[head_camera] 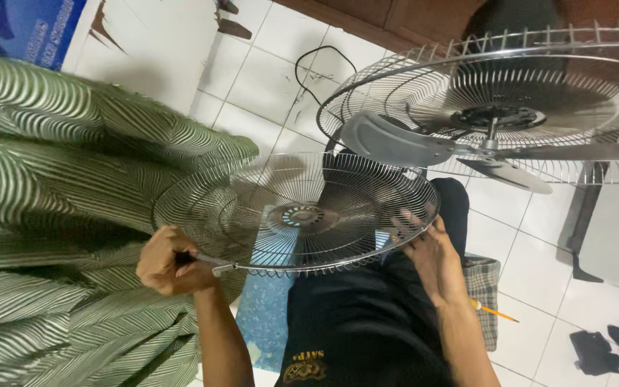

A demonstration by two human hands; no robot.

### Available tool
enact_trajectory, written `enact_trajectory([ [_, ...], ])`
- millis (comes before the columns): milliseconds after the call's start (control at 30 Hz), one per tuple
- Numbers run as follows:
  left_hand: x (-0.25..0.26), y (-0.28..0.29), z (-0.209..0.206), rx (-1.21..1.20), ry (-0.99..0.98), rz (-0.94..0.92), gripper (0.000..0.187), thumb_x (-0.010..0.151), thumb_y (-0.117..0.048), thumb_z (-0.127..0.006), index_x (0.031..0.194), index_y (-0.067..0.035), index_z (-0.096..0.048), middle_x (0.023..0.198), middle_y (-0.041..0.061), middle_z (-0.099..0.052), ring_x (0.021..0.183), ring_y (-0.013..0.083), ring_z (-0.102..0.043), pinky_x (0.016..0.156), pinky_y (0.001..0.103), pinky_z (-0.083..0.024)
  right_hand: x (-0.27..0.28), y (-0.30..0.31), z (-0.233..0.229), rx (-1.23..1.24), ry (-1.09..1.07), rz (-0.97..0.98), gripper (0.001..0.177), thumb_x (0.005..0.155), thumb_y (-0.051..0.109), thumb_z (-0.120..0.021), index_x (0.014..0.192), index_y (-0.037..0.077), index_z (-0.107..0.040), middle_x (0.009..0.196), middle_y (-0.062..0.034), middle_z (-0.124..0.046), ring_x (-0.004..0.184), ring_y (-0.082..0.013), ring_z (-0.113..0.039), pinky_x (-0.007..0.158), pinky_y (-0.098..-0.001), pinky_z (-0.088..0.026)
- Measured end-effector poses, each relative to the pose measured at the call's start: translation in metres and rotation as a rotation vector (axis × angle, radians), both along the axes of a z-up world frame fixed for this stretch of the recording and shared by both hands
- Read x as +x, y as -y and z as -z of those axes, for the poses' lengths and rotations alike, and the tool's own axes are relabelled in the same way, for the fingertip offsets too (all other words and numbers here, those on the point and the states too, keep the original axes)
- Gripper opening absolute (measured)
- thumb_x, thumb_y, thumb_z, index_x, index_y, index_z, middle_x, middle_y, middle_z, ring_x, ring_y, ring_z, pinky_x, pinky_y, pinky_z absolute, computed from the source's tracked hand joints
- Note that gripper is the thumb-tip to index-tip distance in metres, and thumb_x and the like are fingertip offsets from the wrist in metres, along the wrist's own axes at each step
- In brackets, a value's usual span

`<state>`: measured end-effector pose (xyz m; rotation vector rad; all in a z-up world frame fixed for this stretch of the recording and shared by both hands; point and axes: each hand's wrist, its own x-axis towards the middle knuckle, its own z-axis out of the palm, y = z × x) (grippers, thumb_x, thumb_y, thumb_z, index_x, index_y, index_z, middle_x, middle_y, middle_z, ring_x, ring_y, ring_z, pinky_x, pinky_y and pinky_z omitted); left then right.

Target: The person disassembles a standing fan by removing the front grille, fan blades, and rear grille. They use a screwdriver to loosen screws and detach the components, placing them on the floor.

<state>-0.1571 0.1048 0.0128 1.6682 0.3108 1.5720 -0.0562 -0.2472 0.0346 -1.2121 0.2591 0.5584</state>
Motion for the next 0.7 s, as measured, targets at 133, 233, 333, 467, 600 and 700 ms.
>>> enact_trajectory([
  [133, 0.002, -0.009, -0.005, 0.076, 0.018, -0.012, 0.078, 0.109, -0.054, -0.02, 0.052, -0.004, -0.039, 0.046, 0.006, -0.034, 0.041, 0.0171, -0.032, 0.043, 0.026, -0.03, 0.002, -0.006, 0.012, -0.084, 0.009, -0.056, 0.07, 0.094, 0.03, -0.047, 0.158, 0.009, -0.027, 0.155, -0.0175, -0.043, 0.141, -0.0338, -0.046, 0.115, -0.0537, -0.036],
  [233, 0.008, -0.013, -0.01, 0.122, 0.027, -0.034, 0.069, 0.108, -0.041, -0.031, 0.05, -0.004, -0.04, 0.044, 0.005, -0.036, 0.04, 0.0164, -0.034, 0.044, 0.027, -0.03, 0.001, -0.01, 0.027, -0.181, 0.037, -0.1, 0.071, 0.094, 0.025, -0.048, 0.158, 0.009, -0.025, 0.156, -0.0165, -0.042, 0.143, -0.0312, -0.044, 0.114, -0.0522, -0.037],
  [333, 0.009, -0.011, -0.013, 0.079, -0.023, -0.033, 0.062, 0.105, -0.024, -0.043, 0.047, -0.004, -0.044, 0.042, 0.004, -0.038, 0.038, 0.0144, -0.033, 0.047, 0.031, -0.027, -0.003, -0.016, 0.041, -0.358, 0.145, -0.174, 0.07, 0.095, 0.019, -0.053, 0.159, 0.008, -0.026, 0.158, -0.0173, -0.041, 0.145, -0.0313, -0.042, 0.118, -0.0464, -0.031],
  [467, 0.01, -0.017, -0.017, 0.124, -0.054, -0.01, 0.053, 0.101, -0.017, -0.045, 0.05, -0.002, -0.046, 0.045, 0.005, -0.041, 0.041, 0.0147, -0.034, 0.049, 0.032, -0.027, -0.009, -0.027, 0.053, -0.363, 0.264, -0.268, 0.073, 0.094, 0.016, -0.058, 0.159, 0.008, -0.024, 0.158, -0.0197, -0.041, 0.144, -0.0316, -0.043, 0.116, -0.0423, -0.034],
  [600, 0.016, -0.034, -0.019, 0.2, -0.093, -0.018, 0.048, 0.096, -0.012, -0.051, 0.052, -0.002, -0.036, 0.048, 0.005, -0.036, 0.041, 0.0177, -0.033, 0.049, 0.034, -0.025, -0.014, -0.045, 0.053, -0.554, 0.404, -0.308, 0.073, 0.093, 0.013, -0.064, 0.157, 0.005, -0.028, 0.155, -0.0195, -0.043, 0.143, -0.0307, -0.045, 0.117, -0.0414, -0.035],
  [700, 0.021, -0.054, -0.018, 0.263, -0.136, 0.038, 0.045, 0.097, -0.01, -0.052, 0.056, -0.001, -0.035, 0.053, 0.007, -0.034, 0.046, 0.0211, -0.034, 0.047, 0.033, -0.026, -0.011, -0.063, 0.045, -0.632, 0.68, -0.351, 0.075, 0.091, 0.014, -0.069, 0.154, 0.0, -0.032, 0.155, -0.0222, -0.041, 0.144, -0.0337, -0.043, 0.118, -0.0421, -0.035],
])
